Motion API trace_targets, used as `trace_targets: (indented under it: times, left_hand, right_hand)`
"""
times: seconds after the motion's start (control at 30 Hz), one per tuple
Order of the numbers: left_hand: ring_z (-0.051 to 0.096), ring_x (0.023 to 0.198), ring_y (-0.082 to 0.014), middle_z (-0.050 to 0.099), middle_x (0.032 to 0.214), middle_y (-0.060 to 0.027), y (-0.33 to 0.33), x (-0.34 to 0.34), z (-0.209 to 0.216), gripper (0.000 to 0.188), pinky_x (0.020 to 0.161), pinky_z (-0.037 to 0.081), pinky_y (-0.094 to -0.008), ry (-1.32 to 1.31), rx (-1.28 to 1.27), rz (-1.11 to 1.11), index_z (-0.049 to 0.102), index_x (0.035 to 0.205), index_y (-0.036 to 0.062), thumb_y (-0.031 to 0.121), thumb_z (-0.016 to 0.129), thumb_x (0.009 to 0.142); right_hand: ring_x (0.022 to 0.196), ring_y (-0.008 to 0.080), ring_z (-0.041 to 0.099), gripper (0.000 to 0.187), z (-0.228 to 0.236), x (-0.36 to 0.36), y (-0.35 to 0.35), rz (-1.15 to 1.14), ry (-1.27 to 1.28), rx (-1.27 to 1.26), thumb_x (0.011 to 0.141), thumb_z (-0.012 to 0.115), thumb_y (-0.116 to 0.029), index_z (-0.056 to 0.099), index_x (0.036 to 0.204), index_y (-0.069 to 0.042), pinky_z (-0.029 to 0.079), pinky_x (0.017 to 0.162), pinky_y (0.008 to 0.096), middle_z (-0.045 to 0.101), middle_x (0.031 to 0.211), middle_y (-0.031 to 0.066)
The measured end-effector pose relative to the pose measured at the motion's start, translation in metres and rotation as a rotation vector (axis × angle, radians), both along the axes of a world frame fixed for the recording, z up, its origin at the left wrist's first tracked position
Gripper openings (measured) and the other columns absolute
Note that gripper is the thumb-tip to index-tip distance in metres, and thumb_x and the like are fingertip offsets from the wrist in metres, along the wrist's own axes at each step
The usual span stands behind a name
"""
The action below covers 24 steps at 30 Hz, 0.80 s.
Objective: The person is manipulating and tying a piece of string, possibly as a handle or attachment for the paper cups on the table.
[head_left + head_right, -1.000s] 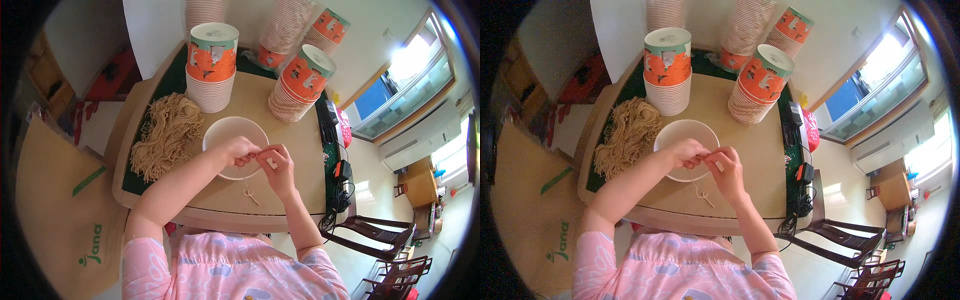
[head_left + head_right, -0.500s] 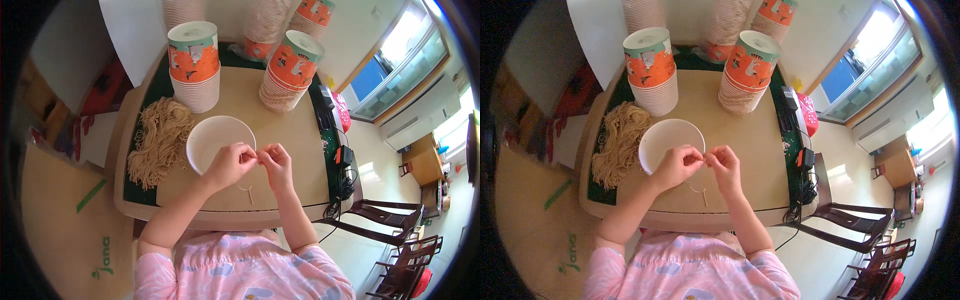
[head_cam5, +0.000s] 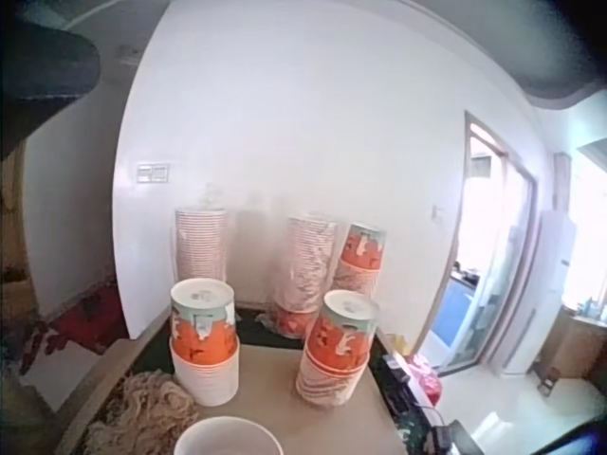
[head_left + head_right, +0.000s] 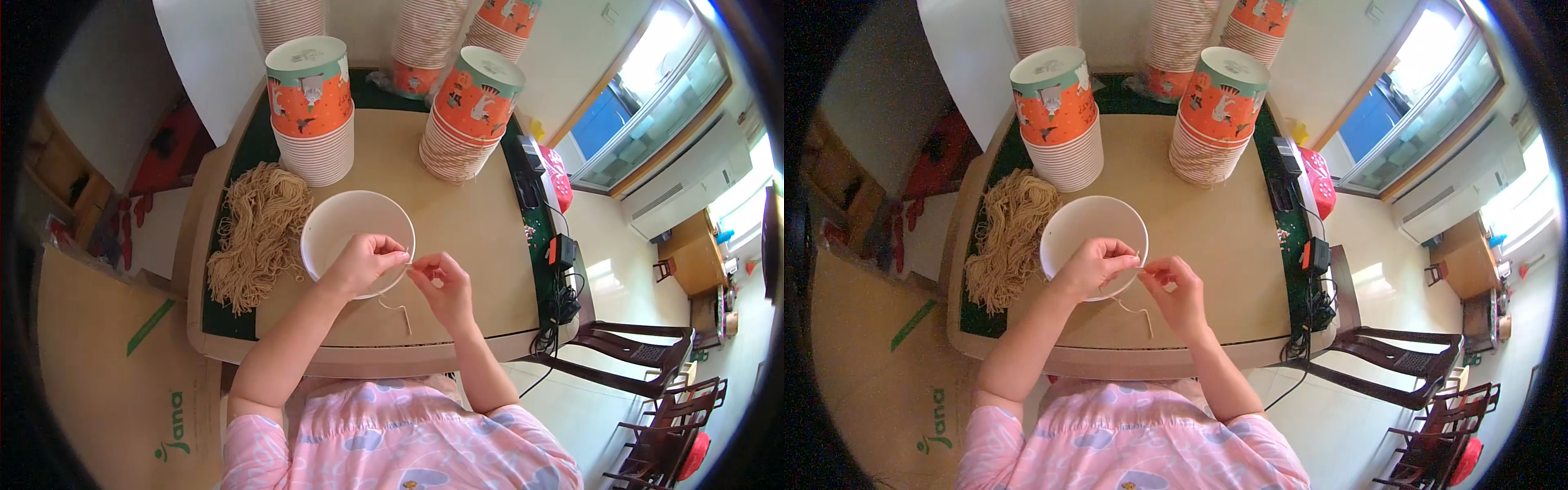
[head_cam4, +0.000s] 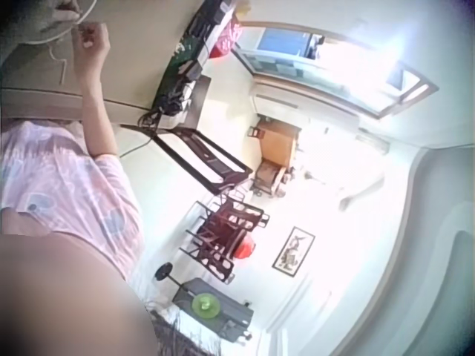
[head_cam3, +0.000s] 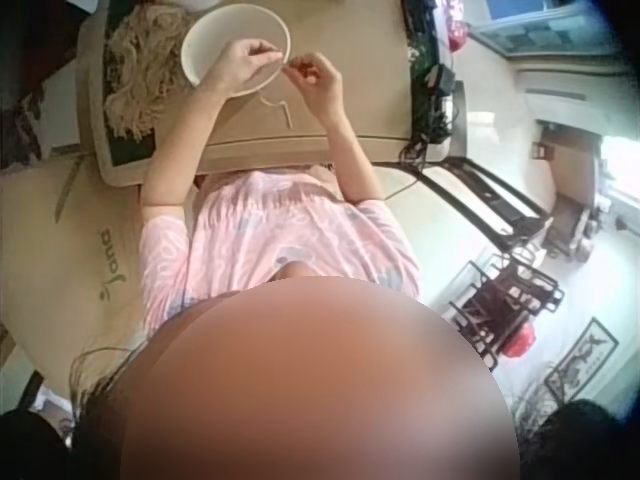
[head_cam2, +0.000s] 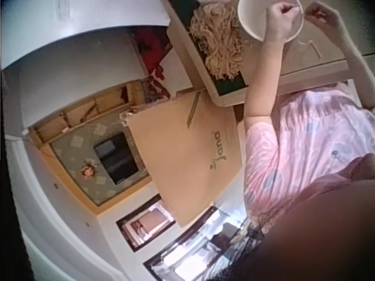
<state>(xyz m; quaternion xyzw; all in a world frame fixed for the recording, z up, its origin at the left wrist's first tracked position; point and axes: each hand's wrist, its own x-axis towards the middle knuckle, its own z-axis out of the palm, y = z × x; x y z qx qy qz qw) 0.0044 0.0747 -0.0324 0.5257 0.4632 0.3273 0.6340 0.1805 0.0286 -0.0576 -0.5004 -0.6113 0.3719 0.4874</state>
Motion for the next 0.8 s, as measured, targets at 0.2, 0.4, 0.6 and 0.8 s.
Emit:
trace_targets:
  times: [0.2,0.4,0.6,0.8]
  left_hand:
    - [0.043,0.05,-0.0035,0.054,0.063,0.0041,-0.002,0.003,0.003,0.01,0.044,0.034,-0.0199,0.001,0.064,-0.019,0.066,0.087,0.0014,0.011,0.068,0.084]
    - [0.056,0.063,-0.0096,0.059,0.071,-0.0012,-0.019,0.01,0.017,0.007,0.057,0.046,-0.0263,0.222,0.551,-0.015,0.064,0.084,0.0012,0.006,0.068,0.081]
    - [0.06,0.064,-0.0159,0.059,0.076,-0.0062,-0.026,0.014,0.02,0.006,0.056,0.047,-0.0295,0.452,0.801,0.007,0.064,0.083,0.0045,0.004,0.068,0.078]
    - [0.064,0.069,-0.0228,0.06,0.079,-0.008,-0.026,0.012,0.015,0.007,0.06,0.051,-0.034,0.385,0.666,0.036,0.062,0.079,0.004,0.007,0.068,0.078]
  right_hand:
    - [0.076,0.0066,0.056,0.004,0.003,0.001,-0.004,0.008,-0.059,0.061,0.084,0.066,0.0,0.062,0.086,0.0,0.045,0.069,0.0215,0.063,0.081,0.0007]
    - [0.07,0.0049,0.054,0.004,0.007,0.006,0.004,-0.074,0.224,-0.098,0.084,0.066,-0.001,0.063,0.086,0.0,0.046,0.064,0.021,0.063,0.077,0.0005]
    - [0.07,0.0043,0.054,0.007,0.011,0.001,0.012,0.002,0.288,-0.213,0.087,0.063,-0.006,0.065,0.089,0.001,0.045,0.063,0.0198,0.064,0.077,-0.0007]
    - [0.071,0.0037,0.053,0.009,0.001,0.007,0.013,0.162,0.456,-0.317,0.088,0.062,-0.007,0.067,0.093,0.0,0.043,0.063,0.0198,0.064,0.078,-0.0016]
